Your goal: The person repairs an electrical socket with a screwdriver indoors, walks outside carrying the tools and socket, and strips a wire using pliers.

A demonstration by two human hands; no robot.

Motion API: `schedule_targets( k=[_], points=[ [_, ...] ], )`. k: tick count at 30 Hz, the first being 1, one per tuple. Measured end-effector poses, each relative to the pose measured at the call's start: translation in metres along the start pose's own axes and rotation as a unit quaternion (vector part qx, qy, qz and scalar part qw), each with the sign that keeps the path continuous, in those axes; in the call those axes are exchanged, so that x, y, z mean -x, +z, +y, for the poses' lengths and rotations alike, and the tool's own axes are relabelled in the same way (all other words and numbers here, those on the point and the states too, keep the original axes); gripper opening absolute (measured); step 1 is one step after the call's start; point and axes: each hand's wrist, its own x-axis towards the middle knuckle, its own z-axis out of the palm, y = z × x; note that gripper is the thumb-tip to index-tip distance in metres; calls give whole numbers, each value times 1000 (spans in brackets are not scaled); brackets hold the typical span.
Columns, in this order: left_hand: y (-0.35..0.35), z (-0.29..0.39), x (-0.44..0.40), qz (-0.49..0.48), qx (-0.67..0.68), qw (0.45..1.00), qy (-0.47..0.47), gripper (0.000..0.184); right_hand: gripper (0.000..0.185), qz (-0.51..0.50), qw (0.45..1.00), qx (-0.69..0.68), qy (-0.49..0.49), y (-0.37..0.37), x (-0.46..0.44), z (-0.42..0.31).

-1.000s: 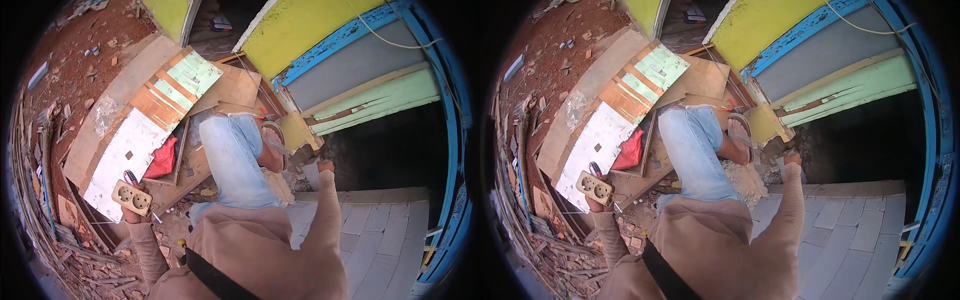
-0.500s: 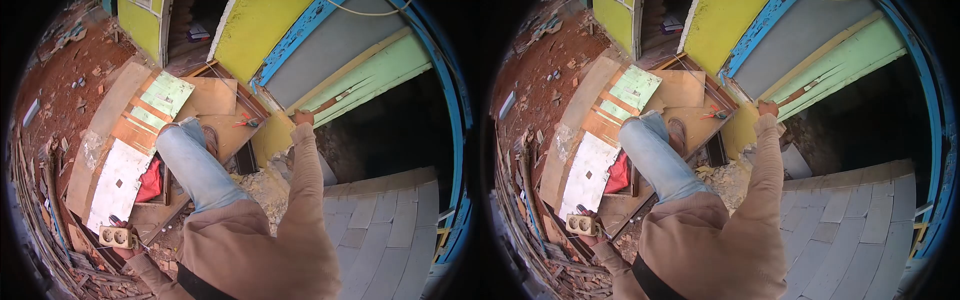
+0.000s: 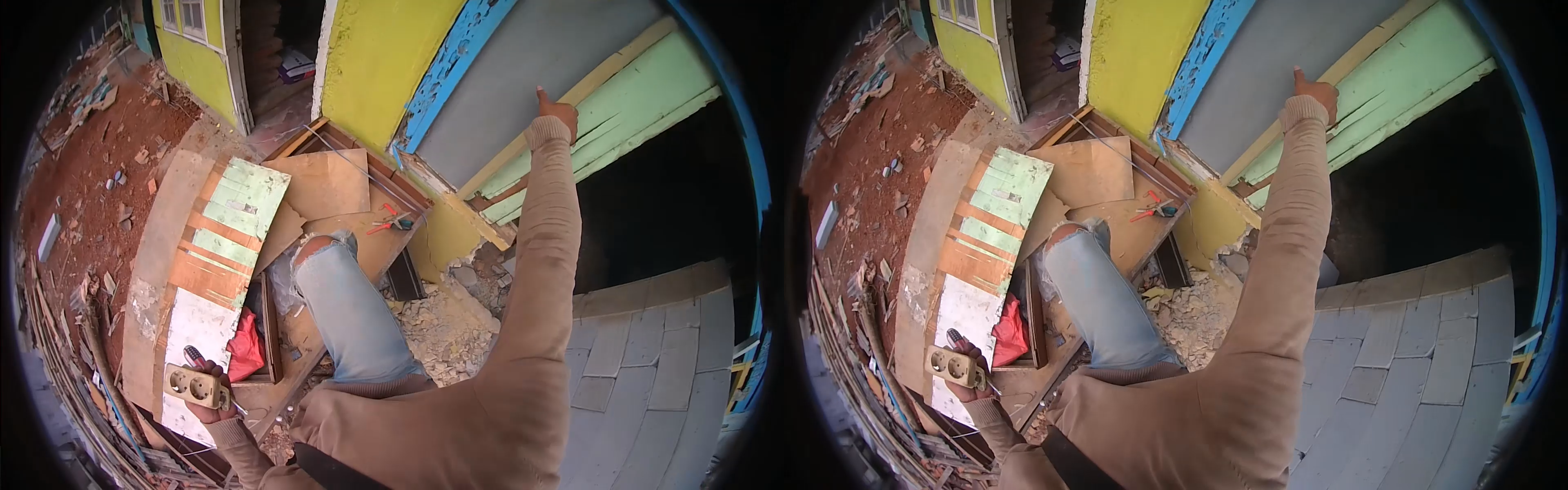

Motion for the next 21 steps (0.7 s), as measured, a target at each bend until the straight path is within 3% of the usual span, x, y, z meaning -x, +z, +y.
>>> schedule_targets(
  k=[3,5,12,14,17,21],
  points=[
    [11,-5,-16,39,-26,999,-24,38,68,10,1000,-10,13,21,-17,-14],
    [20,-14,-26,-20,23,999,-33,35,57,-9,998,-33,52,18,-10,-9],
    [15,-46,-40,37,-14,997,-67,38,63,42,999,1,-20,12,1,7],
    [27,-57,-35,-15,3,998,-68,40,63,31,999,-22,-21,5,7,8],
    [-30,-60,-44,17,-9,997,-81,35,62,29,999,-39,-18,3,12,9],
    [-42,-80,-66,14,54,992,-114,33,56,28,998,-62,-8,1,20,11]
  ],
)
